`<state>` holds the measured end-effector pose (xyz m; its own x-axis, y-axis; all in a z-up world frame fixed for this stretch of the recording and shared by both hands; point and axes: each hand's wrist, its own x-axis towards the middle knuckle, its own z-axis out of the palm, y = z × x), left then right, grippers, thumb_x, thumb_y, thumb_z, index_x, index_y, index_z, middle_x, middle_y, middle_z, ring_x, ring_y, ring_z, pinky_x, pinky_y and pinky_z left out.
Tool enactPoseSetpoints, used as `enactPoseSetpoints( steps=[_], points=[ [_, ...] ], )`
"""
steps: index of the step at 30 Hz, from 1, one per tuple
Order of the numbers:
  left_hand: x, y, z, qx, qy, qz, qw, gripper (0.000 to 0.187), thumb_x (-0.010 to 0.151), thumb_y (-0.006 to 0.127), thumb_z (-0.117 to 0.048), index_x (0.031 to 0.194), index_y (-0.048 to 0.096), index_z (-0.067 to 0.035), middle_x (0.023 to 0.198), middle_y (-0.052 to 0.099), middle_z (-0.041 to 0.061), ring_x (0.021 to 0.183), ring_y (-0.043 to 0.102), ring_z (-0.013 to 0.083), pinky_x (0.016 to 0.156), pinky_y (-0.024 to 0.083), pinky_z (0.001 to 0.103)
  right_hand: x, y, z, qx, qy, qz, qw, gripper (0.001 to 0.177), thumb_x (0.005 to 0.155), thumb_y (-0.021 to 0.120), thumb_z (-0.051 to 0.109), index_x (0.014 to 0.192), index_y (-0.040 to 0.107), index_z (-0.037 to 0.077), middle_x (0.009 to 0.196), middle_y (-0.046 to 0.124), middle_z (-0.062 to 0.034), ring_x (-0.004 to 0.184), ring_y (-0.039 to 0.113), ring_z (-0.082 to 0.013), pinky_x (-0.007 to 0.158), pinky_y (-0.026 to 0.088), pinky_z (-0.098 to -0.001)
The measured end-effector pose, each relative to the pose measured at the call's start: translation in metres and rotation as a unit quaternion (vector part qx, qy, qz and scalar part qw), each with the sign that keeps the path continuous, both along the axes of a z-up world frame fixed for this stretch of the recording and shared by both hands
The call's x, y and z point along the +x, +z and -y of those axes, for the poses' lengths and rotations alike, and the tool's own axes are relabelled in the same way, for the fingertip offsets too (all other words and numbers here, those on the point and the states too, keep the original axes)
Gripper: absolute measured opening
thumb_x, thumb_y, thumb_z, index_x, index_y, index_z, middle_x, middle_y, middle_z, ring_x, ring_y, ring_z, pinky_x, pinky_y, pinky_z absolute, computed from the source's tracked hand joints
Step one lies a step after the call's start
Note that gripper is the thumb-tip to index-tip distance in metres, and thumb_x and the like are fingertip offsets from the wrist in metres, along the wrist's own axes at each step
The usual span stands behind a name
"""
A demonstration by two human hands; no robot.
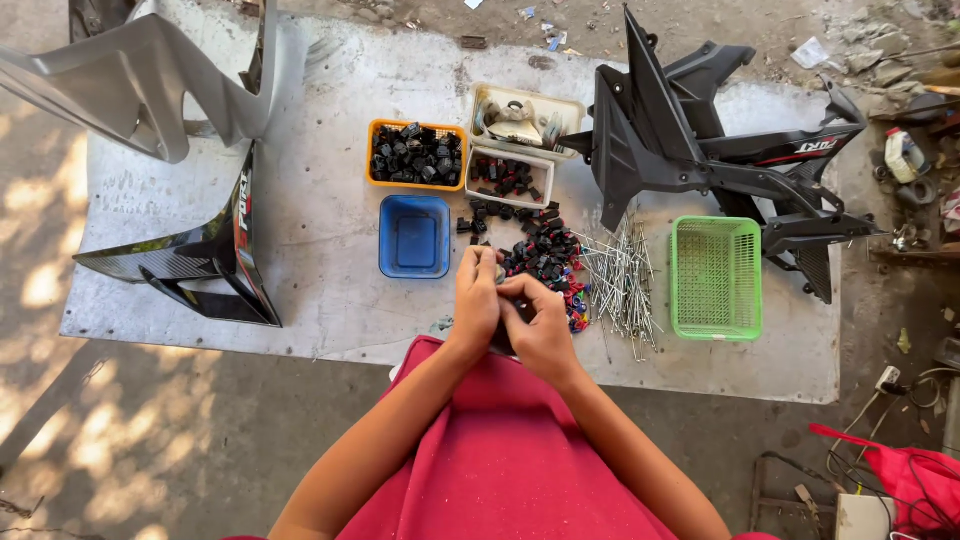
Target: Cleaning and sorting various small motorcycle switches and components using a rag.
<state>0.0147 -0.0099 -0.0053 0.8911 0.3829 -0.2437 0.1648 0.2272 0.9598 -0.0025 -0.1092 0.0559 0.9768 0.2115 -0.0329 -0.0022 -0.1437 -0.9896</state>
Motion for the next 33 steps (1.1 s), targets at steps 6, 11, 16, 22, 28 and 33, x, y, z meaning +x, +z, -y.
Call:
enactPoseSetpoints(
  steps=[6,11,16,22,28,33],
  points=[
    [0.003,-0.038,0.008,0.052,-0.087,-0.095,0.99,0.055,0.11,0.045,-0.042,0.077,0.063,-0.002,0.076,0.064,0.019,0.081,0.058,0.026,0.08,0.049,0.047,0.024,-0.024,0.01,-0.124,-0.075,0.039,0.989,0.008,0.09,0.073,0.001,0.093,0.077,0.008,0.084,0.072,-0.0086,0.081,0.074,-0.0205,0.075,0.058,-0.0335],
    [0.05,-0.137,0.014,0.058,-0.068,-0.223,0.971,0.057,0.109,0.043,-0.047,0.08,0.068,-0.005,0.072,0.068,0.014,0.078,0.065,0.0243,0.078,0.052,0.04,0.046,-0.1,0.032,-0.086,-0.008,-0.088,0.992,0.007,0.085,0.075,0.003,0.09,0.077,0.008,0.078,0.073,-0.0105,0.08,0.07,-0.0182,0.077,0.056,-0.0367],
    [0.171,-0.278,-0.002,0.107,-0.031,-0.308,0.945,0.058,0.107,0.043,-0.054,0.091,0.062,-0.002,0.094,0.067,0.024,0.1,0.066,0.0398,0.091,0.049,0.048,0.078,-0.188,0.065,-0.052,0.087,-0.234,0.967,0.008,0.08,0.075,0.001,0.087,0.079,0.004,0.073,0.074,-0.0076,0.078,0.063,-0.0148,0.076,0.055,-0.038],
    [0.269,-0.443,-0.007,0.162,0.032,-0.324,0.932,0.025,0.086,0.06,-0.032,0.1,0.062,-0.011,0.094,0.072,0.012,0.103,0.071,0.0374,0.094,0.052,0.051,0.096,-0.299,0.103,-0.119,-0.103,-0.306,0.939,0.013,0.091,0.072,0.004,0.099,0.081,0.007,0.088,0.076,-0.0064,0.087,0.067,-0.0124,0.086,0.054,-0.0344],
    [0.221,-0.395,-0.004,0.291,0.029,-0.245,0.925,0.01,0.093,0.058,-0.021,0.09,0.068,-0.018,0.076,0.073,0.004,0.084,0.073,0.0304,0.079,0.056,0.043,0.072,-0.354,0.112,-0.105,-0.128,-0.387,0.907,0.013,0.094,0.072,0.004,0.104,0.08,0.006,0.086,0.076,-0.0058,0.085,0.066,-0.0099,0.082,0.056,-0.0334],
    [0.186,-0.425,-0.003,0.599,-0.157,-0.139,0.773,0.065,0.084,0.084,-0.019,0.143,0.057,-0.015,0.095,0.062,0.012,0.091,0.066,0.034,0.075,0.053,0.044,0.069,-0.36,0.115,-0.099,-0.097,-0.409,0.902,0.014,0.093,0.072,0.002,0.105,0.08,0.004,0.086,0.077,-0.0078,0.082,0.067,-0.011,0.083,0.057,-0.0338]
  ],
)
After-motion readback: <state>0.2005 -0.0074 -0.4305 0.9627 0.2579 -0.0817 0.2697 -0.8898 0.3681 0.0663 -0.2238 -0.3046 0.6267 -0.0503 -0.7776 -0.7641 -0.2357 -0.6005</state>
